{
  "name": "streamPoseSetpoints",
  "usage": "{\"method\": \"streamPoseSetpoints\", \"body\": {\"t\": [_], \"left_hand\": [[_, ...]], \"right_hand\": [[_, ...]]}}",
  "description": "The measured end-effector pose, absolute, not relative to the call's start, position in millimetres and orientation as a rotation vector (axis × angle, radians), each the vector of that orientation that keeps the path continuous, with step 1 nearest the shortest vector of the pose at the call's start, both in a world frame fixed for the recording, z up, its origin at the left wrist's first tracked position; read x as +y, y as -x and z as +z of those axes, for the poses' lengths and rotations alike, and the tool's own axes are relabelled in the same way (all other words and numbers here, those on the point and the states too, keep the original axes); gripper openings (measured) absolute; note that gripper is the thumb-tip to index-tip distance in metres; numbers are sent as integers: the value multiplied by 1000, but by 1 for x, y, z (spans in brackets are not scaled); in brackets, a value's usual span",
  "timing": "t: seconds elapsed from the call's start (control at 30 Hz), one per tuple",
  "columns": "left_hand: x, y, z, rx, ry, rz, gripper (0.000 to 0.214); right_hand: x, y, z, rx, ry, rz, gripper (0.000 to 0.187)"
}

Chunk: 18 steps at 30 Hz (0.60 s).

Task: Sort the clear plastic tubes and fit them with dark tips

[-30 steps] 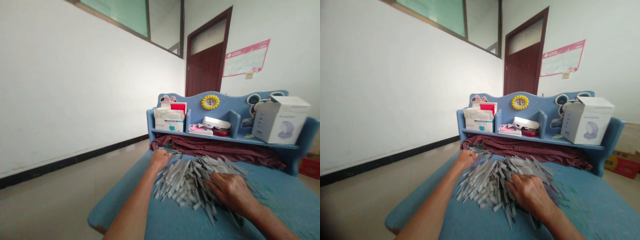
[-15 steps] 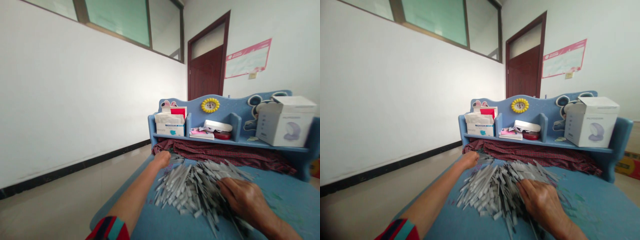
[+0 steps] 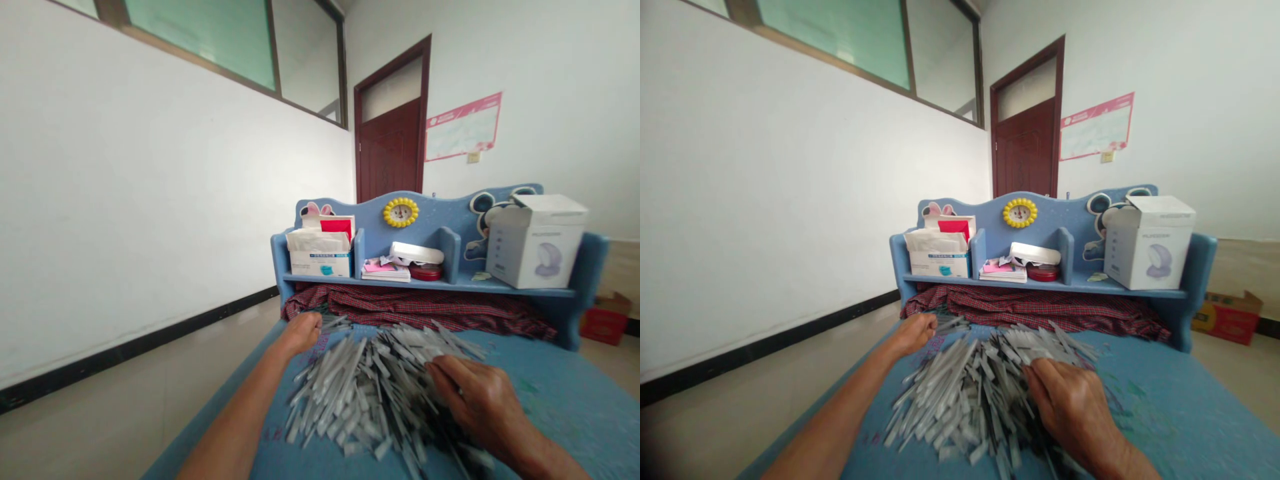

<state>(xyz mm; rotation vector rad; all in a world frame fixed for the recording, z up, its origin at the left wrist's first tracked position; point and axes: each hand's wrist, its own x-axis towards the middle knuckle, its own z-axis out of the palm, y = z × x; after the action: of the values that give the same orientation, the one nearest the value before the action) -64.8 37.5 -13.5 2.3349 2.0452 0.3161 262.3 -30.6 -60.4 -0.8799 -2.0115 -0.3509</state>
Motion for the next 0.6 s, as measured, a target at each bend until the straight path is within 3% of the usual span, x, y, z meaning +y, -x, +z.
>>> {"method": "streamPoseSetpoints", "body": {"t": [0.23, 0.4, 0.6], "left_hand": [[-3, 17, 17, 1493, -2403, 677, 15], [-33, -25, 23, 1194, -2514, 676, 14], [-41, -31, 23, 1116, -2569, 740, 14]], "right_hand": [[-31, -258, -43, -1793, 1124, 229, 35], [-31, -258, -37, -1723, 1134, 544, 49], [-31, -257, -37, -1673, 1132, 907, 47]]}}
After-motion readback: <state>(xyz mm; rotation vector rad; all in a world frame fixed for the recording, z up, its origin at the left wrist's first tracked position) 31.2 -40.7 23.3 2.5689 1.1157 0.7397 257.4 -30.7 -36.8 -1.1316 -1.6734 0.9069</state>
